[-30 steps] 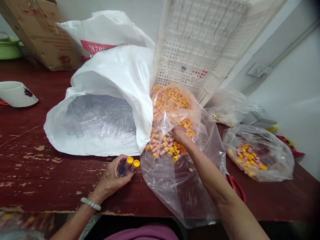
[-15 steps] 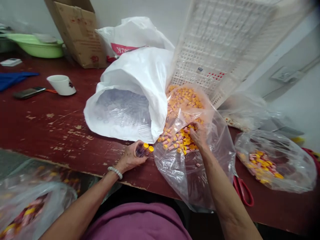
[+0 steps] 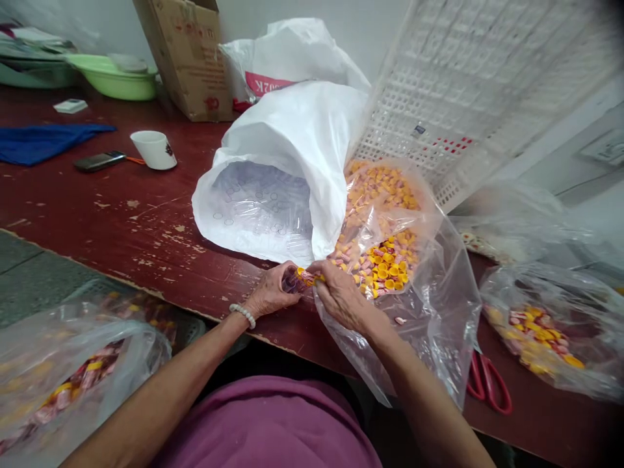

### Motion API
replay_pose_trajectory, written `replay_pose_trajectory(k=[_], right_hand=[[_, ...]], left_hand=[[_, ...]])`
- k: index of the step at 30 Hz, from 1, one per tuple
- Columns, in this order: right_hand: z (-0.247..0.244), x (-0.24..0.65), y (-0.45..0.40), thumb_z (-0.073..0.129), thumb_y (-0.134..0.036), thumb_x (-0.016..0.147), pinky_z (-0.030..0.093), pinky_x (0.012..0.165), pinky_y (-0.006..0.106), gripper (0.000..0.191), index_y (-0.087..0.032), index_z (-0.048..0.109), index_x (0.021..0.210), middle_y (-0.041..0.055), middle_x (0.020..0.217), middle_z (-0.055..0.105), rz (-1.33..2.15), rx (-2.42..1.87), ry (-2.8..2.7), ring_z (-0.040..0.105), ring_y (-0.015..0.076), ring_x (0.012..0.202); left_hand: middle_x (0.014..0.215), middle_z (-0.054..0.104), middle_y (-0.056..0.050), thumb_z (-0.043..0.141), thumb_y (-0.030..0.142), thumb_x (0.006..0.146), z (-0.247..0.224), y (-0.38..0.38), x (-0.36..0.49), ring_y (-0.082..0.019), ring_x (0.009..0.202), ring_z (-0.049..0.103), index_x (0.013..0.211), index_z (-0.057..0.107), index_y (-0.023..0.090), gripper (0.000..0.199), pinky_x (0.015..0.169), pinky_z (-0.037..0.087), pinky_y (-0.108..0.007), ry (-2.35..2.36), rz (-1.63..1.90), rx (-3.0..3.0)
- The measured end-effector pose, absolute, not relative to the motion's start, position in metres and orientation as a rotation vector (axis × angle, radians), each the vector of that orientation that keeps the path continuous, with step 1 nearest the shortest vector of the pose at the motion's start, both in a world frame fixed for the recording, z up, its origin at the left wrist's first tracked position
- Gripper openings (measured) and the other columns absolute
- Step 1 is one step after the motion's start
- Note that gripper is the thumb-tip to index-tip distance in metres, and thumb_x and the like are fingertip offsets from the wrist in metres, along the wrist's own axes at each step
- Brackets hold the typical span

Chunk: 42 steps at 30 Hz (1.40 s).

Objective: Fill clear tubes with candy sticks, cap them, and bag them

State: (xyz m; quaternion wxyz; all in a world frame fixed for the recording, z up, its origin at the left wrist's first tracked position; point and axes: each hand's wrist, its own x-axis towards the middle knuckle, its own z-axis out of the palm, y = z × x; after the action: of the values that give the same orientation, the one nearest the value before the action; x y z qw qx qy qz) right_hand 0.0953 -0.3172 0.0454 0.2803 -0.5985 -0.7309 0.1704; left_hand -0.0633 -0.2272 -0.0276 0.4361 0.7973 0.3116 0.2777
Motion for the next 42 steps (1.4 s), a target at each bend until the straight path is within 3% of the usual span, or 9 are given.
replay_pose_trajectory(k=[11, 20, 24, 29, 37, 42], right_hand=[[0.062, 0.098, -0.299, 0.035, -0.014, 0.080, 0.038, 0.070, 0.028, 0.031, -0.017, 0.052, 0.106, 0.0048, 0.082, 0.062, 0.444, -1.706, -2.242, 0.054, 0.0188, 0.076], [0.056, 0.092, -0.284, 0.028, -0.028, 0.093, 0.037, 0.069, 0.028, 0.031, -0.018, 0.049, 0.114, 0.0012, 0.076, 0.060, 0.440, -1.716, -2.182, 0.055, 0.0172, 0.070], [0.053, 0.098, -0.281, 0.029, -0.028, 0.091, 0.038, 0.067, 0.027, 0.023, -0.019, 0.049, 0.100, 0.0020, 0.082, 0.057, 0.422, -1.695, -2.057, 0.054, 0.0165, 0.073], [0.050, 0.096, -0.277, 0.035, -0.023, 0.090, 0.036, 0.063, 0.026, 0.014, -0.021, 0.049, 0.090, -0.0013, 0.075, 0.053, 0.458, -1.712, -2.106, 0.051, 0.0146, 0.067], [0.049, 0.085, -0.270, 0.046, -0.027, 0.089, 0.042, 0.083, 0.032, 0.014, -0.019, 0.058, 0.092, 0.0049, 0.092, 0.053, 0.382, -1.506, -2.250, 0.051, 0.0177, 0.091], [0.057, 0.098, -0.257, 0.038, -0.032, 0.094, 0.040, 0.095, 0.036, 0.025, -0.022, 0.058, 0.106, 0.0070, 0.107, 0.049, 0.158, -1.446, -1.846, 0.049, 0.0175, 0.106]], left_hand=[[0.071, 0.053, 0.004, 0.064, 0.021, 0.065, -0.026, -0.228, -0.063, -0.010, 0.063, 0.048, 0.084, 0.052, 0.017, 0.023, 0.059, 0.037, -0.021, 0.750, 0.694, 2.025], [0.074, 0.055, 0.003, 0.064, 0.021, 0.063, -0.030, -0.227, -0.060, -0.011, 0.065, 0.048, 0.085, 0.052, 0.016, 0.025, 0.061, 0.038, -0.023, 0.734, 0.748, 2.021], [0.073, 0.054, 0.003, 0.063, 0.021, 0.064, -0.028, -0.227, -0.061, -0.011, 0.064, 0.047, 0.084, 0.053, 0.017, 0.023, 0.060, 0.037, -0.023, 0.721, 0.728, 2.040], [0.072, 0.053, 0.003, 0.063, 0.018, 0.061, -0.027, -0.226, -0.062, -0.011, 0.064, 0.047, 0.080, 0.051, 0.018, 0.023, 0.058, 0.036, -0.022, 0.729, 0.709, 2.046], [0.075, 0.057, 0.001, 0.063, 0.016, 0.059, -0.032, -0.226, -0.060, -0.013, 0.066, 0.050, 0.082, 0.054, 0.017, 0.025, 0.060, 0.037, -0.024, 0.789, 0.749, 2.052], [0.068, 0.053, 0.003, 0.063, 0.018, 0.060, -0.025, -0.227, -0.062, -0.011, 0.060, 0.046, 0.077, 0.049, 0.018, 0.022, 0.055, 0.033, -0.023, 0.793, 0.701, 2.072]])
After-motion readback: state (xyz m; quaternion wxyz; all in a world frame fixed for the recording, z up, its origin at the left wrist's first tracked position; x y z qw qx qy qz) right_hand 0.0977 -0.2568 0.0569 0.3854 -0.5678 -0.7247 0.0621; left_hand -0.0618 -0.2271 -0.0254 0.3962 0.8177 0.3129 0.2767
